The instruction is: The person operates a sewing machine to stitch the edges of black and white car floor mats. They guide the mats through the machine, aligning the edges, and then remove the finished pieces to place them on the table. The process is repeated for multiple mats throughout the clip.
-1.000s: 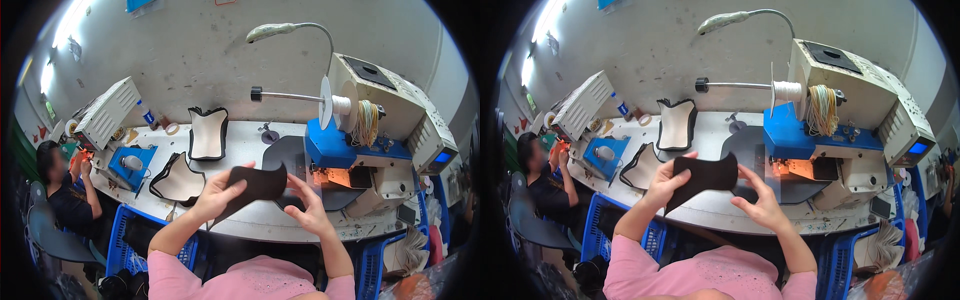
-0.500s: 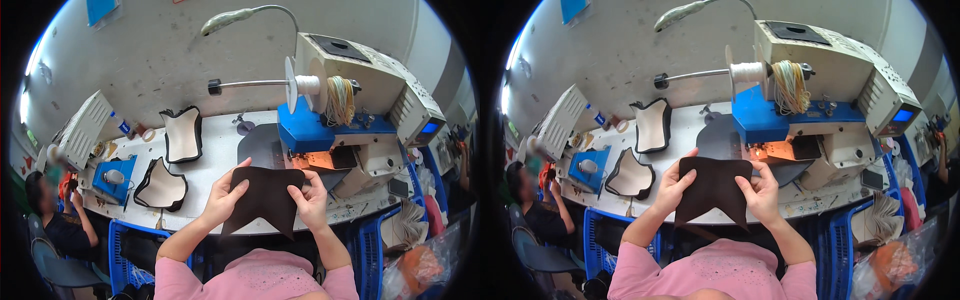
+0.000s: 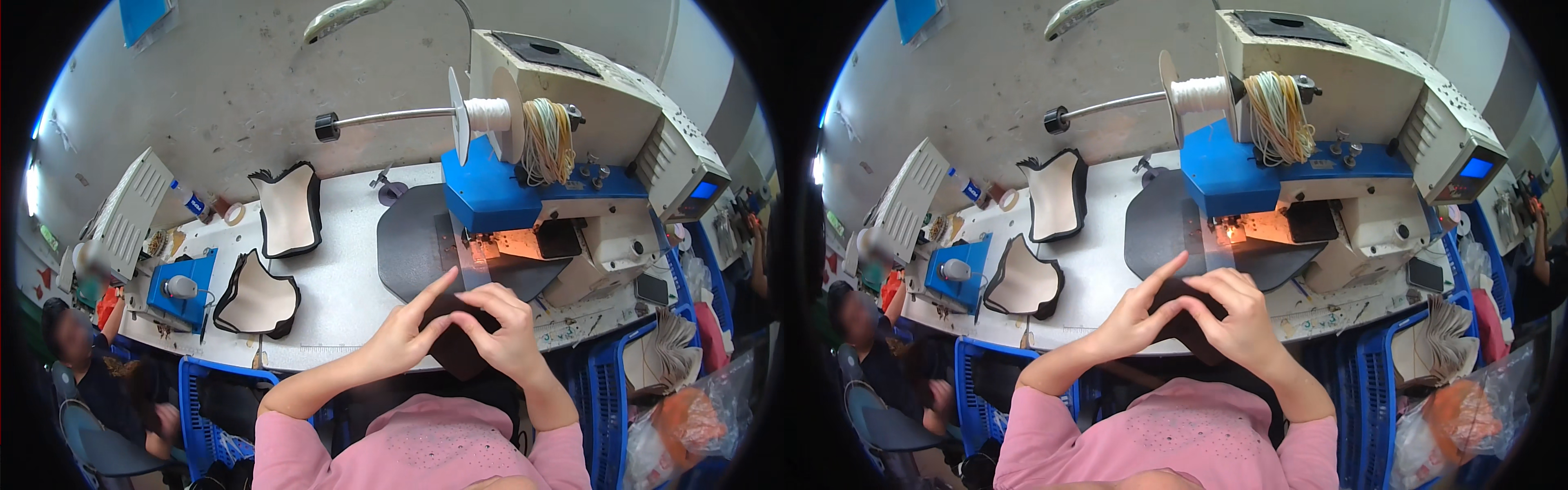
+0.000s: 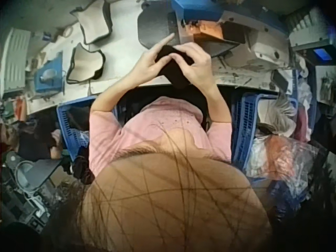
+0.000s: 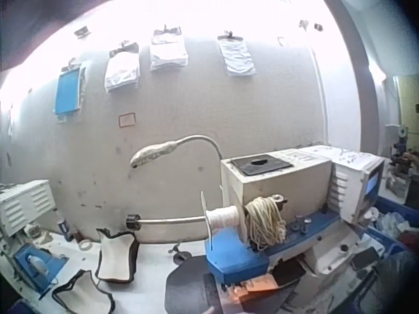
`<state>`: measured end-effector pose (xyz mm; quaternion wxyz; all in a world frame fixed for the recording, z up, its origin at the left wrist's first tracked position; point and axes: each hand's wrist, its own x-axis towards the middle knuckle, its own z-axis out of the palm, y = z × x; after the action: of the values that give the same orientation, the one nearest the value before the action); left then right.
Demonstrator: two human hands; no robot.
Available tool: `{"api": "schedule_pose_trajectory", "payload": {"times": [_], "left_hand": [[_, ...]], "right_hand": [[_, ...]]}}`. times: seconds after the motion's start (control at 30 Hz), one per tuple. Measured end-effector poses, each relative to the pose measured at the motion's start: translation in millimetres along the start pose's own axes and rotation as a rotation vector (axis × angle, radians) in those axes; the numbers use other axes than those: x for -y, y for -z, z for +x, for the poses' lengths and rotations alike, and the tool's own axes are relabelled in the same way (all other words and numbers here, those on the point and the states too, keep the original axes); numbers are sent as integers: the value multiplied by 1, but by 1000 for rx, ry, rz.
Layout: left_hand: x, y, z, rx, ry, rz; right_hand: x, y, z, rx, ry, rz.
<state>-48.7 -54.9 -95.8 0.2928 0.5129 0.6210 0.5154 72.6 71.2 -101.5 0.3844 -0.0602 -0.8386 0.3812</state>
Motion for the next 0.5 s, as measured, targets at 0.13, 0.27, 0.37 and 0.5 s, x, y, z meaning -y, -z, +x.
{"api": "schedule_pose_trajectory", "payload": {"times": [0.13,0.27,0.37,0.5], "left_hand": [[-4,0,-2,-115,-15,195],[3,-6,2,-313,-294,336],[5,-11,4,-351,-355,352],[9,-14,2,-331,-389,425]], "right_hand": [[-5,-5,-11,-21,-220,263],[-8,-9,-16,-30,-318,343],[-9,-11,-16,-49,-319,329],[-12,-13,-18,-82,-267,280]]}}
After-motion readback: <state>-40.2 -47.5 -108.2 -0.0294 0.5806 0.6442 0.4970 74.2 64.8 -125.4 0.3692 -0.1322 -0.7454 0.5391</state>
